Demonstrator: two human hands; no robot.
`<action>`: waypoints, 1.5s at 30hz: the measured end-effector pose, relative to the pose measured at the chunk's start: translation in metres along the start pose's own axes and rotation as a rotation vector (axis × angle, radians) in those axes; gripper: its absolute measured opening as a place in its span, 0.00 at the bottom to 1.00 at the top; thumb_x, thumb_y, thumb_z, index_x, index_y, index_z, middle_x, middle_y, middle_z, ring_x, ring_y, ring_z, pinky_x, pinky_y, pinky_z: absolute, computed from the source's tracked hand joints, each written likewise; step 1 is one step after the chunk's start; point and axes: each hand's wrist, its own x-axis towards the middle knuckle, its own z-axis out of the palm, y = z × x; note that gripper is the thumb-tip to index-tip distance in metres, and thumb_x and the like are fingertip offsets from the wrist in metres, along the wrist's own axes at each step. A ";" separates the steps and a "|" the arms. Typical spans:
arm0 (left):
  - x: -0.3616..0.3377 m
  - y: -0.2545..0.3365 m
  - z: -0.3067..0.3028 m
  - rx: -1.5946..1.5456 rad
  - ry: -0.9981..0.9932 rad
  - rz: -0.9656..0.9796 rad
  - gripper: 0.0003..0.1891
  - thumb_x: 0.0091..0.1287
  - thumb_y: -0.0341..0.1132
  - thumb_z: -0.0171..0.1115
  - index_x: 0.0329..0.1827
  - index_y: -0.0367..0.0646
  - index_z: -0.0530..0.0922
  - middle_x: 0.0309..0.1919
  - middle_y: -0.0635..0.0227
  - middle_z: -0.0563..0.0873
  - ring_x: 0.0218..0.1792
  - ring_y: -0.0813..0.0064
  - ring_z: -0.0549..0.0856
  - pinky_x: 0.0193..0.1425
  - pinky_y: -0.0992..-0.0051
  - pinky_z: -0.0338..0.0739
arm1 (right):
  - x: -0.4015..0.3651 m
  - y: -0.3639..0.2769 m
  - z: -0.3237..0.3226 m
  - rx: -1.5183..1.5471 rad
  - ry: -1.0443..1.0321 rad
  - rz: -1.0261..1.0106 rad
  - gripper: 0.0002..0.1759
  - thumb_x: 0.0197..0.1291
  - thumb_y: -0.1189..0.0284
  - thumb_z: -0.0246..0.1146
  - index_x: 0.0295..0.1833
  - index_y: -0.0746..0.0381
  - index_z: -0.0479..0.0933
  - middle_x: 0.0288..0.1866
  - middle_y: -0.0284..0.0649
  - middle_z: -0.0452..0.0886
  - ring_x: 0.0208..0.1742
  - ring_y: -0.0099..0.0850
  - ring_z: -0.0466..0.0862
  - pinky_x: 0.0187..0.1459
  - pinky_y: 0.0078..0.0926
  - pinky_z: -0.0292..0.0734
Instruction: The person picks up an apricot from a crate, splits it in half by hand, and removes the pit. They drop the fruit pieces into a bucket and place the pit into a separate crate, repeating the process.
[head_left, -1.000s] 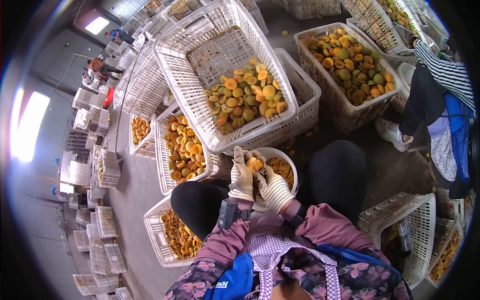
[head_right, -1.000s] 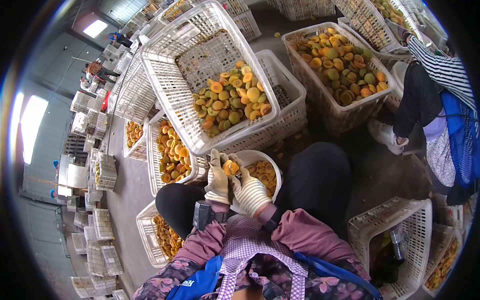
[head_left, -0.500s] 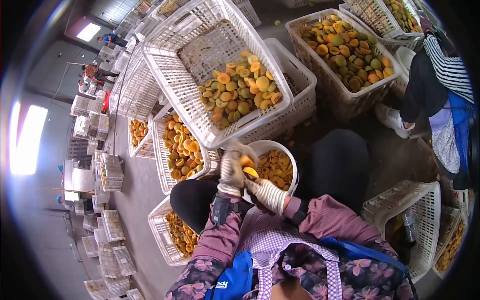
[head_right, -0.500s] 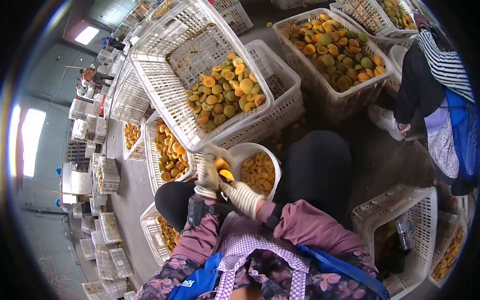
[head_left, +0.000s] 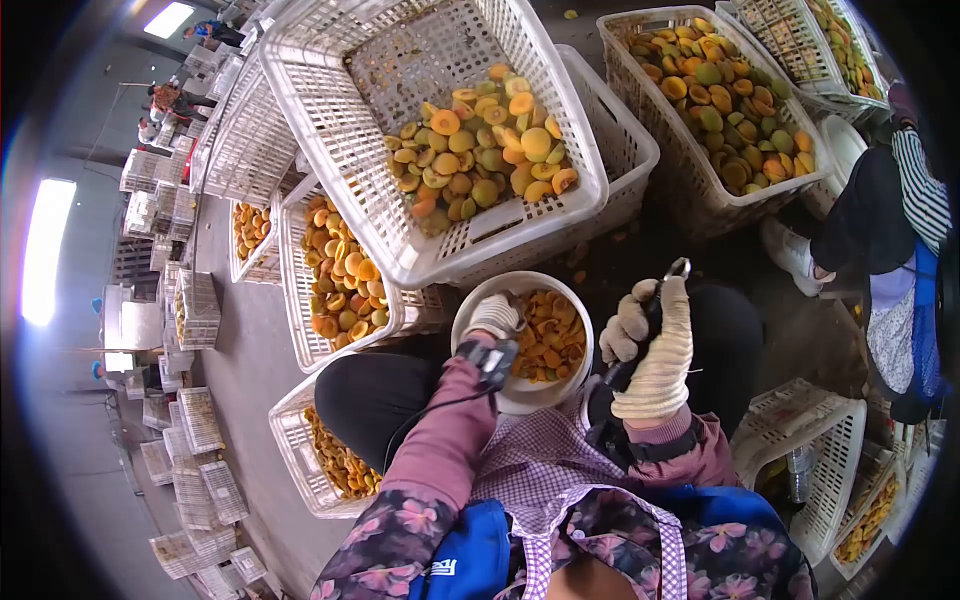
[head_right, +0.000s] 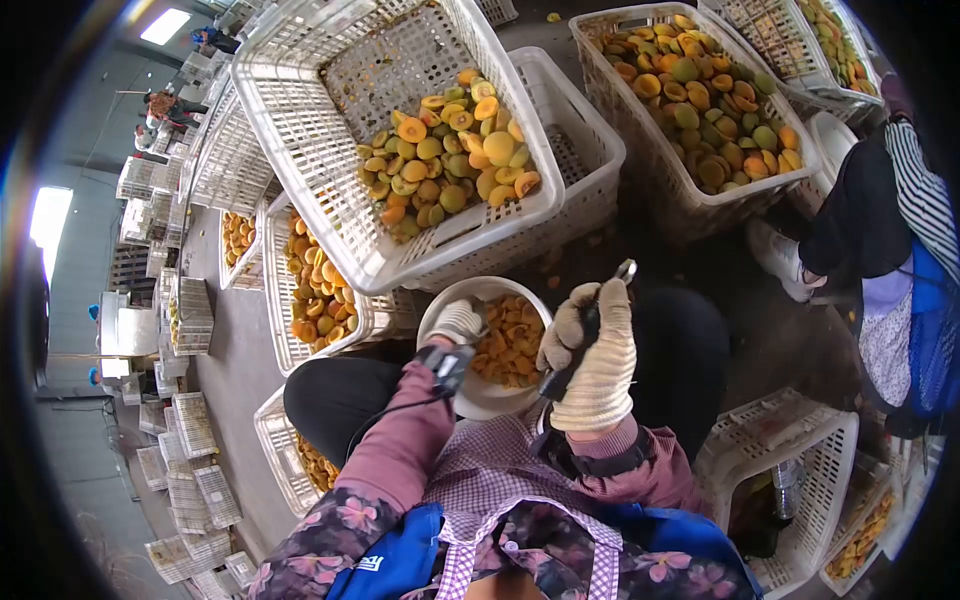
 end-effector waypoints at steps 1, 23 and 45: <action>0.020 -0.012 0.037 0.075 0.143 0.121 0.29 0.57 0.35 0.57 0.64 0.45 0.67 0.61 0.50 0.70 0.63 0.57 0.69 0.65 0.65 0.65 | 0.000 -0.001 -0.001 -0.012 0.007 -0.027 0.22 0.59 0.43 0.54 0.32 0.51 0.70 0.17 0.24 0.63 0.14 0.20 0.64 0.18 0.20 0.62; -0.089 -0.016 0.047 -1.893 -0.125 0.754 0.20 0.74 0.42 0.39 0.61 0.37 0.64 0.49 0.62 0.76 0.48 0.71 0.78 0.56 0.73 0.73 | 0.017 0.143 -0.056 -1.070 -0.228 0.069 0.31 0.64 0.54 0.52 0.68 0.57 0.59 0.30 0.43 0.79 0.23 0.32 0.77 0.26 0.26 0.72; -0.157 -0.006 -0.021 -1.567 0.458 0.849 0.13 0.70 0.40 0.50 0.49 0.41 0.72 0.34 0.67 0.80 0.33 0.72 0.82 0.34 0.72 0.78 | 0.017 0.171 -0.079 -1.029 -0.621 0.118 0.26 0.64 0.54 0.52 0.45 0.69 0.74 0.34 0.56 0.80 0.37 0.50 0.81 0.39 0.39 0.74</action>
